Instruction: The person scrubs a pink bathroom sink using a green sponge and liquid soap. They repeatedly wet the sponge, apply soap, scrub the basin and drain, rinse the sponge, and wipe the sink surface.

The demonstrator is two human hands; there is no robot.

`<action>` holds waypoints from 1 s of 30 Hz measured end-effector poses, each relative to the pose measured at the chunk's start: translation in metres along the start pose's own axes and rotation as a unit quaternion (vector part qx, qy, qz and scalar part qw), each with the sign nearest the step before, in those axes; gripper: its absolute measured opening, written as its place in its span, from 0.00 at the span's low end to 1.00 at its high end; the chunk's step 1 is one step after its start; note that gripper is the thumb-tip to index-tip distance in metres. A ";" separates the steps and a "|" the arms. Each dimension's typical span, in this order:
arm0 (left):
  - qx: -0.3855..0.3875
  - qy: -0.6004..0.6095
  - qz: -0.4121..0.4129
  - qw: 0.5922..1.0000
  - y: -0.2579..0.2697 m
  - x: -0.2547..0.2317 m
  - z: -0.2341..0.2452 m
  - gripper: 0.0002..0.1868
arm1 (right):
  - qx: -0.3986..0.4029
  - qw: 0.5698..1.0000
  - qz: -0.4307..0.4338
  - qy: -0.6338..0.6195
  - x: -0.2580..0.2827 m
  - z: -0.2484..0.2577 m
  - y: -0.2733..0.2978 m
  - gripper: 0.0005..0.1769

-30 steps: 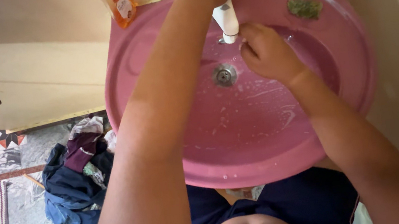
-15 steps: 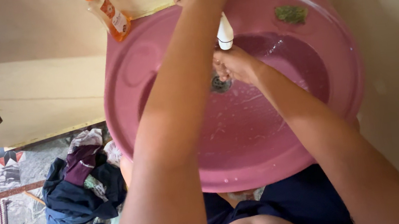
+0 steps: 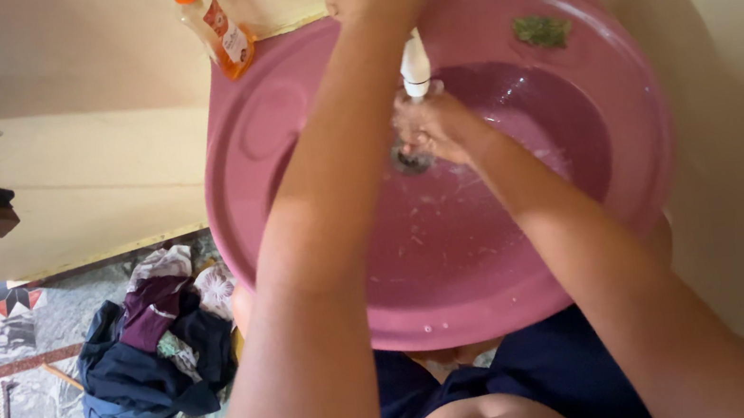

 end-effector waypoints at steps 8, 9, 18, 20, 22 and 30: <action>0.043 -0.017 -0.009 0.999 0.004 0.000 -0.013 0.08 | 0.072 0.975 0.115 -0.175 -0.002 -0.051 0.005 0.09; 0.048 -0.016 -0.004 0.999 0.001 0.001 -0.017 0.09 | 0.117 0.964 0.129 -0.199 -0.001 -0.060 0.015 0.09; 0.057 0.015 0.021 0.998 -0.011 0.008 -0.047 0.05 | 0.275 0.653 0.144 0.691 -0.073 -0.033 0.058 0.16; 0.056 0.019 0.009 0.998 -0.010 0.005 -0.046 0.05 | 0.048 0.763 0.065 0.641 -0.037 0.014 0.023 0.13; 0.055 0.023 -0.003 0.998 -0.007 0.001 -0.044 0.06 | 0.008 0.929 0.068 0.365 -0.012 0.028 0.012 0.09; 0.053 0.036 -0.031 0.997 0.020 0.004 -0.046 0.06 | 0.034 0.981 0.043 0.189 -0.017 -0.081 0.044 0.13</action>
Point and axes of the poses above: each hand's wrist, its own y-axis away from the middle knuckle, its own z-axis out of the back of the hand, x = y × z, the point moved 7 cm from there along -y, towards the middle knuckle, and after that the axes turned 14 degrees about -z, right-handed, at the moved point
